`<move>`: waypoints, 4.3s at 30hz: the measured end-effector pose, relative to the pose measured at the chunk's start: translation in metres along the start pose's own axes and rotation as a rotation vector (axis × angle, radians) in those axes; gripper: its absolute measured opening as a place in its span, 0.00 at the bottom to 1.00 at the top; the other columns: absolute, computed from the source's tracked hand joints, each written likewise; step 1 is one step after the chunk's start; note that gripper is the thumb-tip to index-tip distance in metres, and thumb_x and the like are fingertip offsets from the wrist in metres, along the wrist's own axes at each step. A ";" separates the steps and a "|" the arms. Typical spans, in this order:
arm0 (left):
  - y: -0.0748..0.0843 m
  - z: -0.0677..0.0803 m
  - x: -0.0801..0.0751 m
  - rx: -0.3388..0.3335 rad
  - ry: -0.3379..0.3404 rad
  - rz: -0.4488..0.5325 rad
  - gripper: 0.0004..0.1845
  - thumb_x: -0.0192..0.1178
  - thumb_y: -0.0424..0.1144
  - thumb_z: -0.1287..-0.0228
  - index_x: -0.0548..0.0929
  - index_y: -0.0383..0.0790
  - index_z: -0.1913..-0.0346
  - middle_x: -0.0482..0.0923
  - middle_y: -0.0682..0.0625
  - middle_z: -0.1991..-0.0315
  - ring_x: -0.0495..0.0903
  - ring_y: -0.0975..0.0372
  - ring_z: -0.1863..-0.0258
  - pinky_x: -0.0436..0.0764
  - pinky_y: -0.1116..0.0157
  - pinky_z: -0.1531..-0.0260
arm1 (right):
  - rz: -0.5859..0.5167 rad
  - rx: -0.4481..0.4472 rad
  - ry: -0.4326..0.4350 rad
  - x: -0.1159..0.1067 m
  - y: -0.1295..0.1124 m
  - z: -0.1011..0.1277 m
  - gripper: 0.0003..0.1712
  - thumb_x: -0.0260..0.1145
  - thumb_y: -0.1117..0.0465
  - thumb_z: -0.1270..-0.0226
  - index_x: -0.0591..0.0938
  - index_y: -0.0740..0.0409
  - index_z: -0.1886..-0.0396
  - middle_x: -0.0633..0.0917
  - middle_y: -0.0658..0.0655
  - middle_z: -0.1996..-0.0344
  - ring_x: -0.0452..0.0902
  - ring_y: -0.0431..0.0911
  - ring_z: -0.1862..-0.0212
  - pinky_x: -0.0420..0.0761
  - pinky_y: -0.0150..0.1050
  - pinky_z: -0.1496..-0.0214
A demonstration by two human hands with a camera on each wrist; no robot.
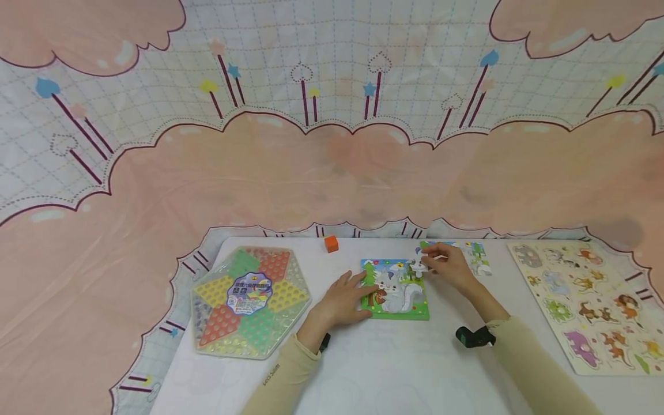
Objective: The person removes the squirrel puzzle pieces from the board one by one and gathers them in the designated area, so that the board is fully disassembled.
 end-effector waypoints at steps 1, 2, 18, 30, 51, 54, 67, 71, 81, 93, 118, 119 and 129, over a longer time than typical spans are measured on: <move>0.000 0.000 0.000 0.000 0.001 -0.003 0.32 0.64 0.53 0.35 0.71 0.56 0.29 0.55 0.47 0.24 0.52 0.43 0.26 0.60 0.45 0.32 | 0.009 0.010 0.008 -0.006 0.002 0.000 0.15 0.66 0.69 0.34 0.80 0.75 0.52 0.83 0.65 0.65 0.81 0.41 0.72 0.84 0.36 0.70; 0.001 0.000 0.000 0.000 0.003 -0.005 0.32 0.64 0.53 0.35 0.71 0.56 0.29 0.55 0.47 0.24 0.53 0.43 0.26 0.60 0.45 0.32 | 0.027 0.018 0.014 -0.012 0.005 0.000 0.15 0.66 0.68 0.34 0.80 0.75 0.52 0.83 0.64 0.64 0.81 0.39 0.72 0.84 0.36 0.69; -0.001 0.000 0.001 -0.009 -0.005 -0.003 0.32 0.64 0.54 0.35 0.71 0.57 0.29 0.54 0.48 0.23 0.52 0.43 0.25 0.59 0.45 0.31 | 0.135 0.074 0.086 -0.061 0.027 0.005 0.15 0.65 0.68 0.32 0.80 0.76 0.51 0.83 0.59 0.68 0.79 0.35 0.71 0.82 0.34 0.72; -0.001 0.001 0.003 -0.010 -0.005 -0.004 0.32 0.64 0.53 0.35 0.70 0.57 0.28 0.54 0.48 0.23 0.51 0.44 0.25 0.58 0.46 0.31 | 0.142 0.104 0.088 -0.070 0.033 0.009 0.17 0.66 0.67 0.34 0.80 0.78 0.52 0.82 0.56 0.72 0.73 0.36 0.77 0.76 0.31 0.77; 0.001 0.001 0.000 -0.003 -0.013 -0.014 0.32 0.63 0.54 0.35 0.70 0.56 0.28 0.54 0.48 0.23 0.52 0.45 0.25 0.58 0.47 0.30 | 0.510 0.016 -0.035 -0.074 0.039 -0.004 0.11 0.67 0.68 0.37 0.84 0.74 0.60 0.83 0.59 0.72 0.74 0.45 0.69 0.72 0.39 0.68; 0.002 0.002 -0.001 -0.005 -0.016 0.004 0.32 0.63 0.53 0.34 0.71 0.56 0.29 0.55 0.48 0.24 0.52 0.44 0.25 0.58 0.47 0.30 | 0.527 0.025 -0.064 -0.074 0.040 -0.003 0.10 0.66 0.68 0.36 0.83 0.74 0.60 0.83 0.58 0.72 0.73 0.45 0.70 0.71 0.39 0.68; 0.000 0.003 -0.002 -0.003 -0.005 -0.019 0.32 0.63 0.53 0.35 0.70 0.56 0.28 0.55 0.48 0.24 0.52 0.44 0.25 0.59 0.47 0.30 | 0.520 0.015 -0.044 -0.071 0.042 -0.003 0.09 0.64 0.70 0.36 0.84 0.73 0.61 0.85 0.62 0.71 0.78 0.48 0.68 0.73 0.40 0.68; -0.002 0.003 0.000 0.000 -0.006 -0.004 0.32 0.64 0.53 0.35 0.71 0.56 0.29 0.55 0.47 0.24 0.52 0.43 0.26 0.58 0.46 0.30 | 0.517 0.015 -0.041 -0.069 0.046 -0.004 0.08 0.64 0.70 0.36 0.84 0.73 0.61 0.85 0.62 0.71 0.79 0.49 0.67 0.74 0.40 0.67; -0.003 0.003 0.000 -0.006 -0.003 0.004 0.32 0.64 0.53 0.35 0.70 0.57 0.28 0.55 0.47 0.23 0.51 0.44 0.25 0.57 0.47 0.30 | 0.508 0.016 -0.023 -0.066 0.045 -0.005 0.10 0.64 0.68 0.35 0.85 0.73 0.61 0.85 0.65 0.67 0.80 0.56 0.63 0.76 0.42 0.65; 0.000 0.002 -0.001 0.003 0.002 -0.001 0.32 0.64 0.53 0.35 0.71 0.56 0.29 0.56 0.47 0.24 0.52 0.43 0.25 0.58 0.47 0.30 | 0.511 0.183 -0.042 -0.066 0.044 -0.003 0.27 0.71 0.50 0.38 0.82 0.72 0.55 0.83 0.66 0.61 0.78 0.56 0.59 0.76 0.43 0.62; -0.003 0.002 0.001 0.004 0.010 -0.039 0.33 0.64 0.54 0.36 0.70 0.56 0.29 0.56 0.48 0.24 0.53 0.45 0.26 0.60 0.48 0.31 | 0.462 -0.053 -0.015 -0.030 0.015 -0.008 0.12 0.71 0.63 0.39 0.84 0.71 0.62 0.83 0.59 0.70 0.77 0.51 0.65 0.76 0.39 0.65; -0.003 0.001 0.001 0.003 0.011 -0.034 0.33 0.64 0.54 0.36 0.70 0.55 0.28 0.56 0.48 0.24 0.53 0.45 0.25 0.60 0.47 0.31 | 0.461 -0.063 -0.020 -0.026 0.014 -0.009 0.12 0.71 0.63 0.39 0.85 0.70 0.62 0.83 0.59 0.70 0.78 0.50 0.66 0.76 0.39 0.65; -0.006 0.001 0.000 -0.023 0.011 -0.012 0.42 0.64 0.57 0.37 0.64 0.41 0.25 0.53 0.44 0.23 0.53 0.48 0.25 0.61 0.50 0.31 | 0.416 -0.067 -0.111 0.020 -0.007 -0.007 0.12 0.71 0.62 0.38 0.85 0.68 0.60 0.83 0.60 0.65 0.77 0.51 0.63 0.77 0.39 0.62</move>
Point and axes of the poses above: each hand's wrist, its own z-axis away from the middle knuckle, its own x-axis out of the palm, y = z × x, the point moved 2 cm from there along -z, towards the middle knuckle
